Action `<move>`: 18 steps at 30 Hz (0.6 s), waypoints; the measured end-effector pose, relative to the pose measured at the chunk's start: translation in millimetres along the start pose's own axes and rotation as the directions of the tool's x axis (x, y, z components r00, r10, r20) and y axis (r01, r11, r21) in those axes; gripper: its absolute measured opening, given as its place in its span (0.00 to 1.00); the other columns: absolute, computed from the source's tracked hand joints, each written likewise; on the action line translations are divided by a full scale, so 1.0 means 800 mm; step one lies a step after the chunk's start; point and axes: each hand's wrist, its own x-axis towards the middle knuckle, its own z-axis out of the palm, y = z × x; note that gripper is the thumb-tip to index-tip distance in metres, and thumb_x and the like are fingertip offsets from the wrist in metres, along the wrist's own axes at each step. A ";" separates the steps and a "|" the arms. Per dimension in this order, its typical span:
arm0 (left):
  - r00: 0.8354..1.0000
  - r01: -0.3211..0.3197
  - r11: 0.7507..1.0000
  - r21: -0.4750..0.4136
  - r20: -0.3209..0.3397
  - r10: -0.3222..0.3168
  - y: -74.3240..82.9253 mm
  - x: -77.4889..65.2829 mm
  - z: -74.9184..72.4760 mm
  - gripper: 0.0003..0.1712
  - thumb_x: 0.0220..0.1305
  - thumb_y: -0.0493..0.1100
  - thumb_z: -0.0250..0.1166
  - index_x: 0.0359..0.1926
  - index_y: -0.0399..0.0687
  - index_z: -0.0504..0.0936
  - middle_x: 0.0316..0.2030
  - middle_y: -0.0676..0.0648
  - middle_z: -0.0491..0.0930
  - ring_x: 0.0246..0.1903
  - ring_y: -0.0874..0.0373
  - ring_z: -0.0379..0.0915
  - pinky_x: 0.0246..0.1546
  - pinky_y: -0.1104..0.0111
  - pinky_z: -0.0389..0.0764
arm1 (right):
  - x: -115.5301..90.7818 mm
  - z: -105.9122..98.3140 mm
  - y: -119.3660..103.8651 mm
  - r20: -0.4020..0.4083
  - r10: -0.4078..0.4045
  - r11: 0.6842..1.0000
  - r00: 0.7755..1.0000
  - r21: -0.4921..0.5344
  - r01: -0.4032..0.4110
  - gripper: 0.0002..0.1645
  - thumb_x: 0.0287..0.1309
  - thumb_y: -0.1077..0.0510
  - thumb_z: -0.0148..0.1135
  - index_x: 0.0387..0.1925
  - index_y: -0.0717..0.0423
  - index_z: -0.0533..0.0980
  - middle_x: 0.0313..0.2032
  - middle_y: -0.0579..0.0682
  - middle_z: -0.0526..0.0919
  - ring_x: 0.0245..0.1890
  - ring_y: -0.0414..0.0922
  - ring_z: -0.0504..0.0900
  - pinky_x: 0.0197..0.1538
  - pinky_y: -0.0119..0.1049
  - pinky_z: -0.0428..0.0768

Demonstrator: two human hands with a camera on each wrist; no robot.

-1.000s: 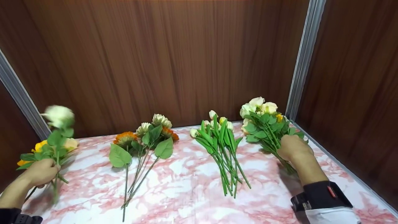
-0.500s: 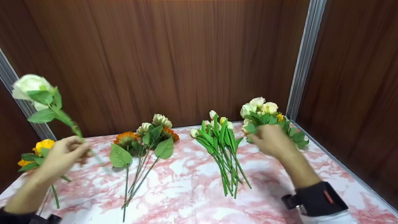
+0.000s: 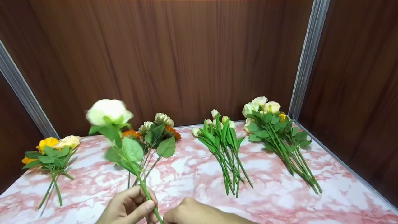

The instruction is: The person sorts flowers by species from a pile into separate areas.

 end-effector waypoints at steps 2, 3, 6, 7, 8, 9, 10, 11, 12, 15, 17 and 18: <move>1.000 0.006 1.000 0.021 -0.010 -0.006 -0.001 -0.001 0.002 0.14 0.66 0.42 0.56 0.38 0.31 0.73 0.26 0.26 0.78 0.24 0.68 0.78 0.26 0.67 0.83 | 0.000 0.003 0.002 -0.022 -0.017 1.000 1.000 -0.004 0.017 0.11 0.46 0.65 0.61 0.16 0.51 0.70 0.10 0.41 0.72 0.18 0.20 0.59 0.20 0.09 0.61; 1.000 0.005 1.000 0.029 -0.011 -0.005 -0.001 -0.001 0.002 0.14 0.66 0.42 0.55 0.38 0.31 0.73 0.26 0.26 0.78 0.24 0.69 0.78 0.26 0.67 0.83 | 0.000 0.004 0.002 -0.028 -0.014 1.000 1.000 -0.004 0.014 0.11 0.45 0.65 0.61 0.16 0.51 0.70 0.10 0.41 0.72 0.18 0.20 0.59 0.19 0.09 0.61; 1.000 -0.007 0.999 0.035 -0.003 0.007 -0.001 0.000 0.001 0.14 0.67 0.42 0.55 0.38 0.31 0.73 0.27 0.27 0.78 0.23 0.69 0.77 0.25 0.67 0.83 | -0.001 0.001 0.003 -0.031 -0.006 1.000 1.000 -0.012 0.006 0.11 0.49 0.64 0.61 0.17 0.50 0.71 0.11 0.40 0.72 0.18 0.19 0.59 0.19 0.09 0.61; 1.000 -0.013 0.999 0.034 0.001 0.013 0.000 0.001 0.001 0.14 0.67 0.42 0.54 0.38 0.31 0.73 0.27 0.27 0.78 0.23 0.69 0.77 0.25 0.67 0.83 | -0.001 0.000 0.002 -0.033 0.001 1.000 0.999 -0.014 -0.002 0.12 0.52 0.63 0.61 0.17 0.50 0.72 0.11 0.40 0.72 0.18 0.19 0.59 0.19 0.09 0.61; 1.000 -0.019 0.999 0.032 0.008 0.019 0.000 0.001 0.000 0.14 0.67 0.42 0.54 0.39 0.32 0.73 0.27 0.27 0.78 0.23 0.68 0.77 0.25 0.66 0.83 | -0.001 -0.001 0.001 -0.035 0.021 1.000 0.999 -0.007 -0.021 0.14 0.54 0.62 0.60 0.16 0.50 0.72 0.11 0.40 0.72 0.18 0.19 0.59 0.19 0.09 0.62; 0.999 -0.036 0.999 0.041 0.019 0.035 0.000 0.002 -0.001 0.13 0.67 0.42 0.54 0.40 0.32 0.73 0.27 0.27 0.78 0.24 0.68 0.77 0.25 0.66 0.83 | -0.001 -0.002 0.000 -0.039 0.038 0.999 0.999 -0.003 -0.039 0.14 0.56 0.61 0.60 0.16 0.49 0.72 0.11 0.40 0.72 0.18 0.19 0.59 0.19 0.09 0.61; 0.998 -0.057 0.997 0.057 0.029 0.055 0.000 0.003 -0.004 0.13 0.67 0.41 0.54 0.40 0.32 0.73 0.27 0.28 0.78 0.24 0.67 0.78 0.25 0.65 0.83 | -0.001 -0.005 0.000 -0.042 0.048 0.999 0.998 -0.010 -0.049 0.15 0.57 0.61 0.59 0.17 0.49 0.72 0.11 0.39 0.72 0.19 0.18 0.59 0.19 0.09 0.61; 0.997 -0.066 0.995 0.077 0.035 0.064 0.000 0.005 -0.007 0.12 0.67 0.41 0.54 0.40 0.32 0.73 0.28 0.29 0.79 0.24 0.66 0.78 0.25 0.65 0.83 | -0.001 -0.007 0.000 -0.045 0.063 0.998 0.997 -0.016 -0.064 0.15 0.59 0.60 0.58 0.17 0.49 0.73 0.11 0.39 0.72 0.19 0.18 0.60 0.20 0.09 0.62; 0.997 -0.067 0.993 0.099 0.036 0.064 0.000 0.007 -0.012 0.12 0.67 0.41 0.54 0.41 0.33 0.73 0.29 0.30 0.79 0.25 0.65 0.78 0.25 0.65 0.83 | -0.002 -0.010 0.001 -0.050 0.076 0.997 0.996 -0.011 -0.077 0.14 0.60 0.60 0.58 0.18 0.49 0.74 0.12 0.39 0.73 0.19 0.18 0.61 0.20 0.09 0.63; 0.999 -0.051 0.967 0.250 0.012 0.050 0.000 0.016 -0.040 0.08 0.66 0.38 0.54 0.41 0.36 0.75 0.30 0.35 0.79 0.26 0.63 0.77 0.27 0.66 0.82 | -0.005 -0.022 0.012 -0.094 0.097 0.995 0.991 -0.025 -0.100 0.11 0.60 0.63 0.57 0.22 0.50 0.76 0.14 0.39 0.75 0.16 0.19 0.66 0.18 0.10 0.65; 0.999 -0.002 0.922 0.387 -0.041 0.019 -0.001 0.023 -0.069 0.07 0.64 0.35 0.53 0.39 0.38 0.76 0.30 0.39 0.80 0.27 0.63 0.77 0.28 0.68 0.82 | -0.009 -0.035 0.026 -0.128 0.183 0.983 0.975 -0.003 -0.185 0.10 0.61 0.63 0.56 0.26 0.51 0.77 0.16 0.40 0.77 0.15 0.22 0.69 0.16 0.14 0.67; 0.996 0.028 0.879 0.476 -0.083 0.014 -0.002 0.026 -0.088 0.07 0.62 0.33 0.53 0.38 0.40 0.77 0.30 0.42 0.80 0.25 0.63 0.76 0.28 0.70 0.81 | -0.012 -0.043 0.034 -0.149 0.255 0.966 0.955 0.008 -0.257 0.09 0.62 0.63 0.55 0.27 0.52 0.78 0.17 0.41 0.78 0.14 0.24 0.70 0.15 0.16 0.68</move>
